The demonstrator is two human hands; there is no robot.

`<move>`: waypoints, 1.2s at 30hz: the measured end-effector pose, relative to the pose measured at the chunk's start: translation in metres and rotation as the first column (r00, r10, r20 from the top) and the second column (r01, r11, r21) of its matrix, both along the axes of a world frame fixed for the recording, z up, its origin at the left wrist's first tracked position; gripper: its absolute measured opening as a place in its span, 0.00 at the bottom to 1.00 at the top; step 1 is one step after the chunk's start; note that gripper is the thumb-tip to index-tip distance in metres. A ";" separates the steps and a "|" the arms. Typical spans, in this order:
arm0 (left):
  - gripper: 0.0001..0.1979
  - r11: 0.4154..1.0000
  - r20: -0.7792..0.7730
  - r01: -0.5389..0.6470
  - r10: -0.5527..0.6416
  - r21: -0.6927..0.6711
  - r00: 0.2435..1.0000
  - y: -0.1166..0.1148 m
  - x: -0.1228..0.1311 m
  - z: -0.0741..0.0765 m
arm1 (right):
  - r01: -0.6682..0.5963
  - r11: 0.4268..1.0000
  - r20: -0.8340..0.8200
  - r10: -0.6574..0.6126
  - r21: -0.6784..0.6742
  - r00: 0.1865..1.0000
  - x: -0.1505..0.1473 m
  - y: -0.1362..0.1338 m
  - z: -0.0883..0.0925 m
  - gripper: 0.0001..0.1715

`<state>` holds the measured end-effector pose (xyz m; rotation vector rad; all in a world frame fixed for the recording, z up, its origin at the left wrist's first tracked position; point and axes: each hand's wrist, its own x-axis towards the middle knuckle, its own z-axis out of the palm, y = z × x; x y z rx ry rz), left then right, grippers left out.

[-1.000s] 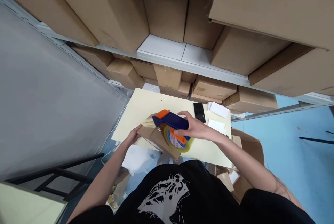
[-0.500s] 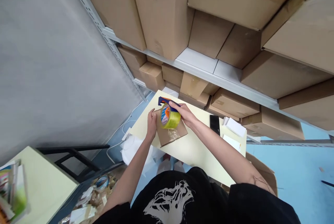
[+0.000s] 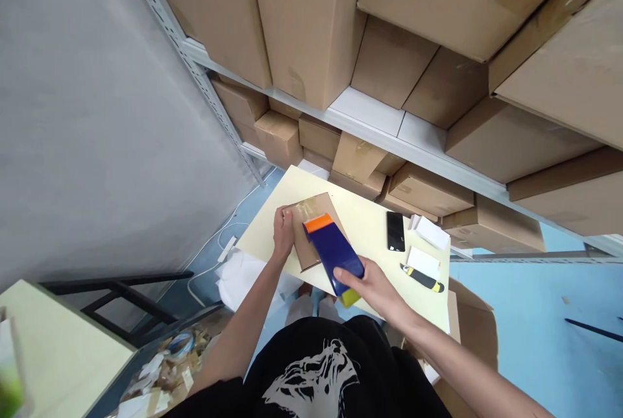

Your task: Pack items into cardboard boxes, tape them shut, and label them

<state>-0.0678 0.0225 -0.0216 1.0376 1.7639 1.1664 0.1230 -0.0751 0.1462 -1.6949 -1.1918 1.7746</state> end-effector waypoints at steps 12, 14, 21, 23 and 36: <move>0.11 0.999 -0.066 0.038 -0.038 0.007 0.997 0.000 0.008 -0.002 | 0.005 0.998 0.164 -0.014 0.058 0.986 0.032 -0.075 -0.060 0.22; 0.11 0.999 -0.071 0.049 -0.048 0.010 0.996 0.000 0.010 -0.002 | 0.039 0.996 0.172 -0.051 0.074 0.984 0.033 -0.076 -0.076 0.22; 0.11 0.998 -0.062 0.066 -0.068 -0.024 0.996 -0.002 0.010 0.002 | 0.083 0.985 0.173 -0.109 0.148 0.979 0.029 -0.098 -0.103 0.23; 0.11 0.997 -0.061 0.082 -0.083 -0.013 0.995 -0.001 0.011 0.003 | 0.075 0.985 0.202 -0.106 0.156 0.974 0.030 -0.108 -0.100 0.22; 0.12 0.974 -0.038 0.209 -0.213 -0.083 0.976 0.011 -0.002 0.003 | -0.086 0.948 0.121 0.051 0.307 0.991 0.035 -0.088 -0.176 0.24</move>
